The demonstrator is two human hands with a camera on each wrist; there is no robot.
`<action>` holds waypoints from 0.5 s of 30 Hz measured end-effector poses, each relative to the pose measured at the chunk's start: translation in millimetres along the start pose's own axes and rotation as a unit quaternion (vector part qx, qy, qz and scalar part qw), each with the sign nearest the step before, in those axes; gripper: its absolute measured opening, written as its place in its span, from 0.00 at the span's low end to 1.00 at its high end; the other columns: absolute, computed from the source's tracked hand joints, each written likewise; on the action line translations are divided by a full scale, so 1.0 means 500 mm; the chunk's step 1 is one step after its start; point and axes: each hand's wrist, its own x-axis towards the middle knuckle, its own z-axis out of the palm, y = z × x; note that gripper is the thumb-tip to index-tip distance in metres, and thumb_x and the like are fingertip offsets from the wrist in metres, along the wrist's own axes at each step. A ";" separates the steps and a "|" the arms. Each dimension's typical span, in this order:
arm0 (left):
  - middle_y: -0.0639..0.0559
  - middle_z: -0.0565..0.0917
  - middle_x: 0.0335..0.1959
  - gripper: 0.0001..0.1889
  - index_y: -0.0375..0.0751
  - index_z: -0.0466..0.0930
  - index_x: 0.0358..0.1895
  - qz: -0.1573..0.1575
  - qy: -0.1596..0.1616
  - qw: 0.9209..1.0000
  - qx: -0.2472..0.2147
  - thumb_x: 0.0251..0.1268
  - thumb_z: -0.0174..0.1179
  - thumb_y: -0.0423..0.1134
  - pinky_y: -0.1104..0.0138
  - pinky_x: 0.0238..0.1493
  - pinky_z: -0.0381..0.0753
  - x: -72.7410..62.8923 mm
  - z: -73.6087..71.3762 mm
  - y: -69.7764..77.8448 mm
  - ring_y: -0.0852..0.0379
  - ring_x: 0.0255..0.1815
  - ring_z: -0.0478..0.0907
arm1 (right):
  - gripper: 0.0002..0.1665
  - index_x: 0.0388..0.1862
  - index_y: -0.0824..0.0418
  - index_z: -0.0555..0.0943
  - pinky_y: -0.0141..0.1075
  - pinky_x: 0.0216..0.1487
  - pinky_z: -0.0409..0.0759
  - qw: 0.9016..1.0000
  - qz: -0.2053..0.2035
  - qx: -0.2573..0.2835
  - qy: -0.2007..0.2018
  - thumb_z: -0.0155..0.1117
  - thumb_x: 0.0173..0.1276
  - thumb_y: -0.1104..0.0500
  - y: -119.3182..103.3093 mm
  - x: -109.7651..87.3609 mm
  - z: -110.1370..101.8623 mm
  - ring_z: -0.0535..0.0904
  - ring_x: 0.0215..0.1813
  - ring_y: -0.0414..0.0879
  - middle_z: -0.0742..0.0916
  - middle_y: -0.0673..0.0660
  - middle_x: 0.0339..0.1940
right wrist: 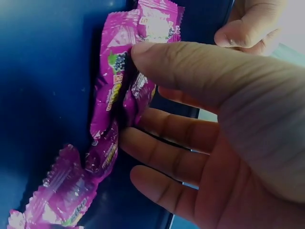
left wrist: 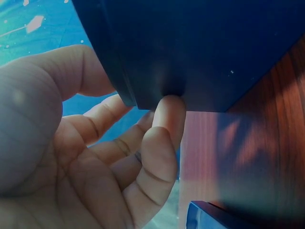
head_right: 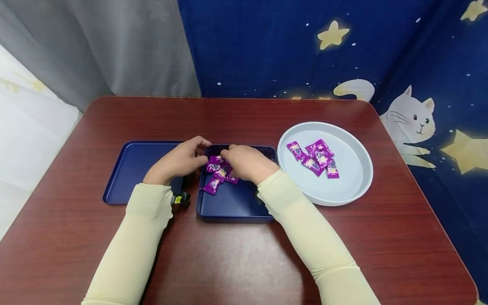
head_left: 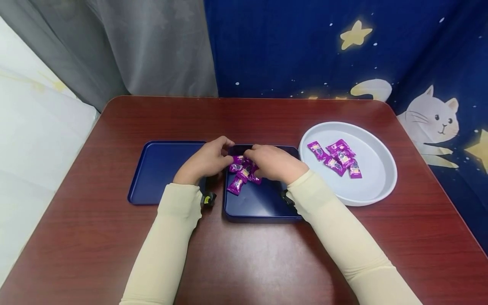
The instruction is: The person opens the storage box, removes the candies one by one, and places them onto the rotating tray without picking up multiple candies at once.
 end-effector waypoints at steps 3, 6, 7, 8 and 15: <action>0.40 0.76 0.60 0.23 0.39 0.68 0.66 0.001 -0.001 1.000 -0.001 0.71 0.56 0.37 0.57 0.43 0.82 0.000 0.000 -0.004 0.47 0.51 0.79 | 0.28 0.59 0.58 0.80 0.41 0.48 0.81 1.000 0.001 0.000 -0.006 0.76 0.60 0.55 -0.001 0.002 0.001 0.79 0.41 0.46 0.82 0.55 0.43; 0.40 0.77 0.60 0.23 0.39 0.68 0.67 0.001 -0.002 1.000 0.000 0.71 0.56 0.37 0.57 0.42 0.82 0.002 -0.001 -0.006 0.47 0.49 0.79 | 0.27 0.58 0.58 0.81 0.41 0.48 0.80 1.000 -0.002 0.006 -0.010 0.76 0.60 0.56 -0.001 0.003 0.000 0.78 0.41 0.46 0.82 0.55 0.42; 0.40 0.77 0.59 0.23 0.39 0.68 0.66 0.000 -0.003 1.000 -0.001 0.71 0.56 0.37 0.58 0.42 0.82 0.002 -0.001 -0.006 0.47 0.49 0.79 | 0.26 0.58 0.58 0.81 0.40 0.47 0.80 1.000 -0.003 0.009 -0.011 0.75 0.61 0.57 -0.001 0.003 -0.001 0.78 0.40 0.46 0.82 0.54 0.41; 0.39 0.77 0.59 0.23 0.39 0.68 0.66 -0.001 -0.004 1.000 -0.002 0.71 0.56 0.36 0.58 0.41 0.82 0.002 -0.001 -0.006 0.47 0.47 0.79 | 0.25 0.57 0.58 0.81 0.40 0.47 0.80 1.000 -0.004 0.013 -0.011 0.75 0.61 0.57 0.000 0.003 -0.002 0.78 0.40 0.46 0.82 0.54 0.41; 0.40 0.78 0.57 0.23 0.39 0.68 0.66 -0.005 -0.002 1.000 -0.012 0.70 0.57 0.36 0.59 0.35 0.81 0.001 -0.006 -0.001 0.47 0.39 0.81 | 0.16 0.52 0.60 0.83 0.39 0.45 0.81 0.998 0.003 0.056 -0.010 0.68 0.65 0.62 0.009 0.001 -0.007 0.78 0.39 0.47 0.82 0.54 0.41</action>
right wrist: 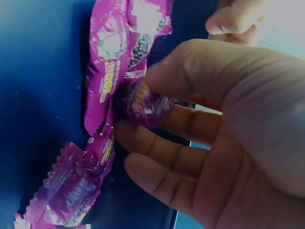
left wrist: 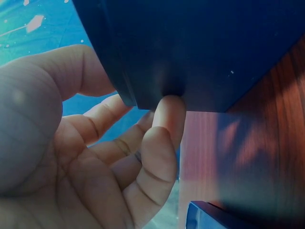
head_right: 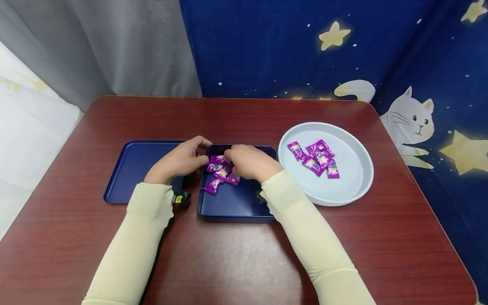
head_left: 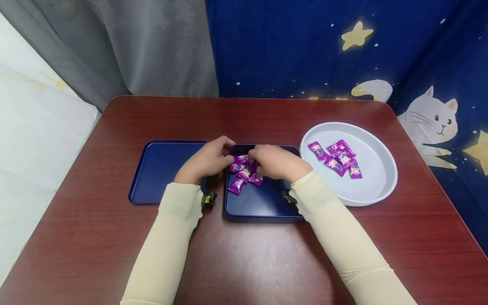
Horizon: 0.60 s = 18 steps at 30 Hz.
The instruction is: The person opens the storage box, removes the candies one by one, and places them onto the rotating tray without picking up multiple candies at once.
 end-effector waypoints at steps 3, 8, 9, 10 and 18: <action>0.41 0.78 0.57 0.23 0.40 0.68 0.66 -0.004 -0.004 1.000 -0.002 0.71 0.57 0.36 0.60 0.34 0.82 0.001 0.001 0.002 0.47 0.38 0.81 | 0.15 0.52 0.59 0.83 0.41 0.50 0.81 1.000 0.002 0.013 0.006 0.63 0.67 0.65 0.006 -0.004 -0.002 0.79 0.41 0.47 0.83 0.55 0.43; 0.41 0.77 0.58 0.23 0.41 0.67 0.67 -0.006 -0.009 1.000 -0.002 0.71 0.56 0.37 0.60 0.34 0.82 0.001 0.001 0.002 0.48 0.40 0.81 | 0.17 0.52 0.57 0.84 0.42 0.55 0.78 0.999 -0.001 0.026 0.020 0.57 0.68 0.68 0.013 -0.014 -0.007 0.78 0.46 0.47 0.83 0.55 0.46; 0.41 0.77 0.59 0.23 0.41 0.67 0.67 -0.005 -0.010 1.000 -0.003 0.72 0.56 0.37 0.60 0.34 0.82 0.000 0.001 0.002 0.48 0.40 0.81 | 0.16 0.51 0.57 0.85 0.42 0.56 0.78 0.999 -0.001 0.028 0.022 0.57 0.68 0.68 0.015 -0.016 -0.008 0.78 0.46 0.48 0.83 0.55 0.46; 0.41 0.77 0.59 0.23 0.41 0.67 0.67 -0.005 -0.011 1.000 -0.005 0.72 0.55 0.37 0.59 0.35 0.82 0.000 0.000 0.002 0.47 0.41 0.81 | 0.16 0.51 0.57 0.85 0.42 0.56 0.78 0.999 -0.001 0.030 0.024 0.56 0.69 0.68 0.016 -0.017 -0.009 0.78 0.46 0.48 0.83 0.55 0.46; 0.40 0.76 0.61 0.23 0.40 0.67 0.67 0.001 -0.007 1.000 0.003 0.71 0.56 0.37 0.56 0.44 0.82 0.000 -0.001 -0.001 0.46 0.52 0.78 | 0.13 0.50 0.61 0.84 0.42 0.55 0.78 0.999 0.000 0.042 0.031 0.61 0.68 0.63 0.020 -0.023 -0.012 0.78 0.46 0.49 0.84 0.57 0.47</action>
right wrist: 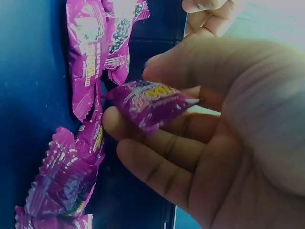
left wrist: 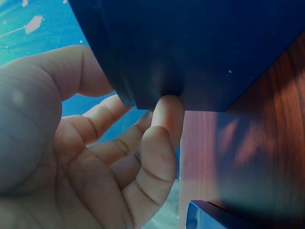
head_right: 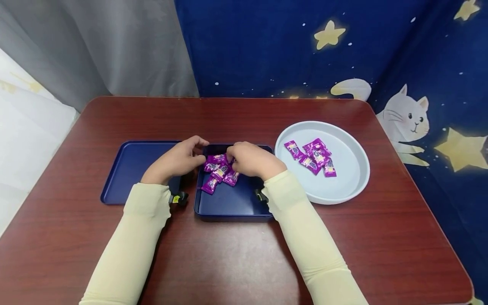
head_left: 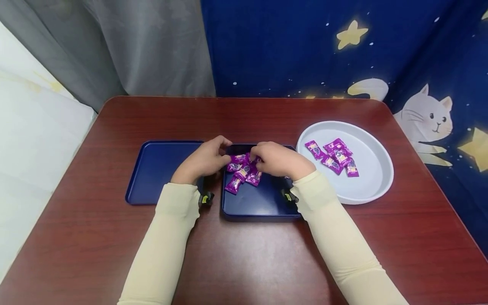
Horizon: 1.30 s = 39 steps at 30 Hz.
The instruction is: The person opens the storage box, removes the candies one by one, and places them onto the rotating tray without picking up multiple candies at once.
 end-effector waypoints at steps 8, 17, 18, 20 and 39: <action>0.38 0.76 0.61 0.23 0.39 0.67 0.67 0.010 0.000 1.000 0.001 0.72 0.55 0.37 0.56 0.43 0.81 0.000 -0.001 0.002 0.46 0.50 0.78 | 0.14 0.53 0.60 0.79 0.41 0.52 0.79 1.000 0.008 -0.004 0.012 0.63 0.68 0.65 0.003 -0.006 -0.007 0.78 0.42 0.48 0.83 0.55 0.45; 0.38 0.75 0.62 0.23 0.38 0.67 0.67 0.010 -0.002 1.000 0.003 0.72 0.55 0.36 0.53 0.49 0.81 0.001 -0.001 0.003 0.45 0.56 0.77 | 0.19 0.58 0.60 0.77 0.44 0.59 0.76 1.000 0.013 -0.012 0.025 0.63 0.69 0.65 -0.009 -0.023 -0.023 0.79 0.49 0.50 0.84 0.58 0.52; 0.38 0.75 0.62 0.23 0.38 0.67 0.67 0.010 -0.002 1.000 0.003 0.72 0.55 0.36 0.53 0.51 0.80 0.001 -0.001 0.002 0.44 0.56 0.76 | 0.18 0.57 0.61 0.78 0.44 0.59 0.76 0.999 0.013 -0.013 0.027 0.63 0.68 0.66 -0.009 -0.025 -0.024 0.79 0.48 0.50 0.84 0.57 0.50; 0.39 0.75 0.62 0.23 0.38 0.67 0.67 0.009 -0.001 1.000 0.004 0.71 0.56 0.36 0.52 0.52 0.80 -0.001 0.000 0.004 0.44 0.57 0.76 | 0.16 0.54 0.60 0.78 0.44 0.58 0.77 0.999 0.011 -0.016 0.030 0.63 0.68 0.66 -0.011 -0.030 -0.028 0.78 0.47 0.50 0.83 0.57 0.48; 0.39 0.76 0.61 0.23 0.39 0.67 0.67 0.004 0.000 1.000 0.004 0.71 0.56 0.36 0.54 0.47 0.82 -0.006 -0.003 0.003 0.45 0.55 0.78 | 0.07 0.42 0.60 0.78 0.43 0.47 0.77 0.996 -0.035 0.005 0.083 0.62 0.67 0.68 0.004 -0.067 -0.051 0.76 0.39 0.50 0.82 0.54 0.36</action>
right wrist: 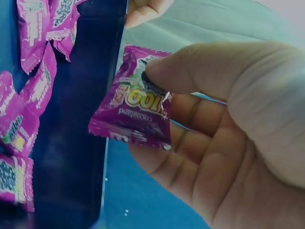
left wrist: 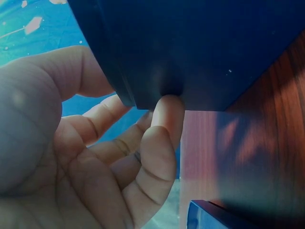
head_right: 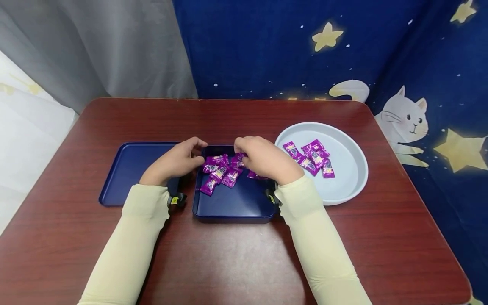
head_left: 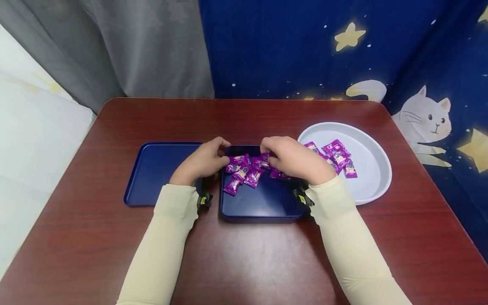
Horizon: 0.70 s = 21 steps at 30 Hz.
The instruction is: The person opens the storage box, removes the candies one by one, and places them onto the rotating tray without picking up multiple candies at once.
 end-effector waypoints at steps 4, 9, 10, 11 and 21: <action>0.40 0.75 0.61 0.23 0.39 0.67 0.67 0.003 0.001 1.000 0.002 0.71 0.56 0.36 0.53 0.50 0.81 0.003 0.002 -0.002 0.45 0.56 0.77 | 0.07 0.43 0.60 0.78 0.42 0.46 0.78 1.000 0.013 0.005 0.004 0.61 0.68 0.68 0.000 -0.013 -0.010 0.76 0.38 0.49 0.81 0.54 0.36; 0.39 0.75 0.61 0.23 0.39 0.68 0.66 0.001 0.005 1.000 0.006 0.71 0.56 0.36 0.50 0.54 0.79 0.002 0.003 -0.004 0.44 0.58 0.76 | 0.07 0.43 0.59 0.77 0.42 0.43 0.78 0.999 0.040 0.008 0.001 0.62 0.68 0.67 -0.007 -0.027 -0.026 0.76 0.37 0.49 0.82 0.54 0.35; 0.39 0.75 0.61 0.23 0.39 0.68 0.66 0.000 0.005 1.000 0.005 0.71 0.56 0.36 0.50 0.54 0.79 0.001 0.003 -0.004 0.44 0.58 0.76 | 0.07 0.42 0.59 0.77 0.42 0.43 0.78 0.999 0.044 0.008 0.001 0.63 0.68 0.67 -0.009 -0.029 -0.029 0.76 0.36 0.49 0.82 0.54 0.35; 0.39 0.75 0.61 0.23 0.39 0.68 0.66 -0.001 0.005 1.000 0.004 0.71 0.56 0.36 0.51 0.53 0.80 0.000 0.004 -0.004 0.44 0.58 0.76 | 0.07 0.42 0.59 0.77 0.42 0.43 0.78 0.999 0.045 0.007 0.000 0.62 0.68 0.67 -0.009 -0.032 -0.032 0.76 0.36 0.49 0.82 0.54 0.35; 0.40 0.76 0.61 0.23 0.40 0.67 0.67 -0.002 0.004 1.000 0.000 0.71 0.56 0.37 0.56 0.44 0.82 -0.014 0.006 0.005 0.46 0.52 0.78 | 0.07 0.42 0.58 0.78 0.45 0.42 0.78 0.997 0.076 0.004 0.029 0.63 0.68 0.67 0.022 -0.068 -0.064 0.77 0.37 0.50 0.84 0.53 0.35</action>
